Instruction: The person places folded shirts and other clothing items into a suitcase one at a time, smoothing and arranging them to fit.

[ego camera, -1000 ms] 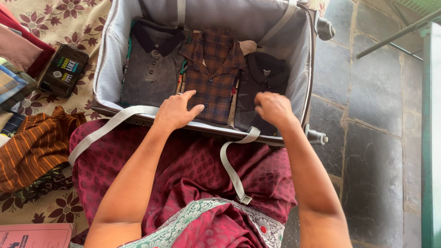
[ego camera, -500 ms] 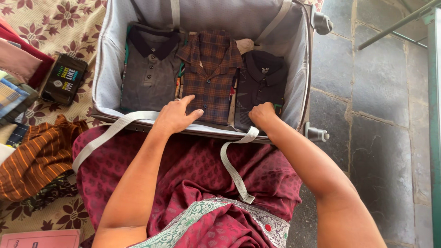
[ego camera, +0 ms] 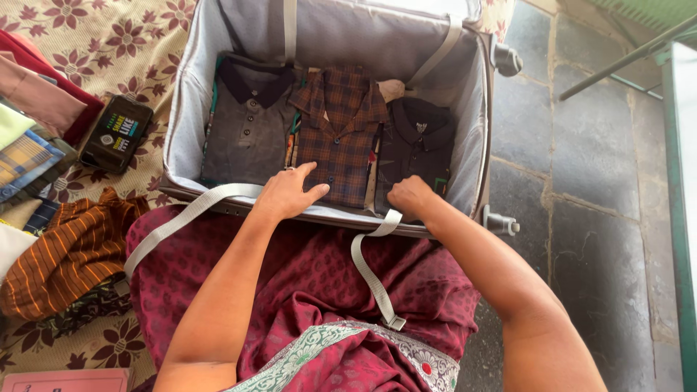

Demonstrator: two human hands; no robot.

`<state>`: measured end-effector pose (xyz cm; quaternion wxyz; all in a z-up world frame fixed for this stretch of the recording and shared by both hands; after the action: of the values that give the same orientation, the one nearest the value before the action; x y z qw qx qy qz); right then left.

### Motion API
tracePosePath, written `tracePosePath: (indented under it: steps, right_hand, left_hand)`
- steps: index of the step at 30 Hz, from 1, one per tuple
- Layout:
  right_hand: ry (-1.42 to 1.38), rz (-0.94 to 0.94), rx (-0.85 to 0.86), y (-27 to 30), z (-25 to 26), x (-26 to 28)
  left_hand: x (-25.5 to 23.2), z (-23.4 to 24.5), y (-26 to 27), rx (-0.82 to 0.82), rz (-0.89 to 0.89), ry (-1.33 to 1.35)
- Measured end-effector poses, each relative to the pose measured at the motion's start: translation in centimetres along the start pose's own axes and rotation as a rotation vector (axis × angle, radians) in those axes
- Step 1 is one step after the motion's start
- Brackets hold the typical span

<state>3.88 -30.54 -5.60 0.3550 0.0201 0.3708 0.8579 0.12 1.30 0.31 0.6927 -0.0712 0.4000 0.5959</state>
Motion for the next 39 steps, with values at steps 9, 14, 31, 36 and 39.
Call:
tracePosePath:
  steps: [9,14,31,36,39]
  right_hand:
    - [-0.239,-0.183,-0.120,1.8,1.8,-0.3]
    - [-0.351,-0.397,-0.423,3.3,2.7,-1.0]
    - [-0.593,-0.646,-0.976,6.4,6.5,-2.0]
    - [-0.612,-0.640,-1.081,8.1,10.3,-3.2]
    - [-0.576,-0.539,-1.205,9.2,14.4,-2.1]
  left_hand:
    - [0.1,0.0,-0.1,0.011,0.011,0.016]
    - [0.3,-0.1,-0.4,0.003,0.010,0.033]
    - [1.2,0.7,-0.6,0.068,-0.080,0.526]
    - [2.3,0.3,-2.0,0.128,-0.062,0.804]
    - [2.5,0.8,-2.0,0.176,-0.035,0.908]
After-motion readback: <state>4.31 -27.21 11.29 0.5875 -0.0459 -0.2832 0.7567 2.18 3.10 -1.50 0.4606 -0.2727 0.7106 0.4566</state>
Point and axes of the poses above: each hand's wrist, its own y-axis away from the middle knuckle, its own z-axis out of the back of the hand, x = y × z, the point moved 1 cm from there along -y, towards the middle knuckle, and after that the axes turned 6 degrees about x, right-handed, at the moved point
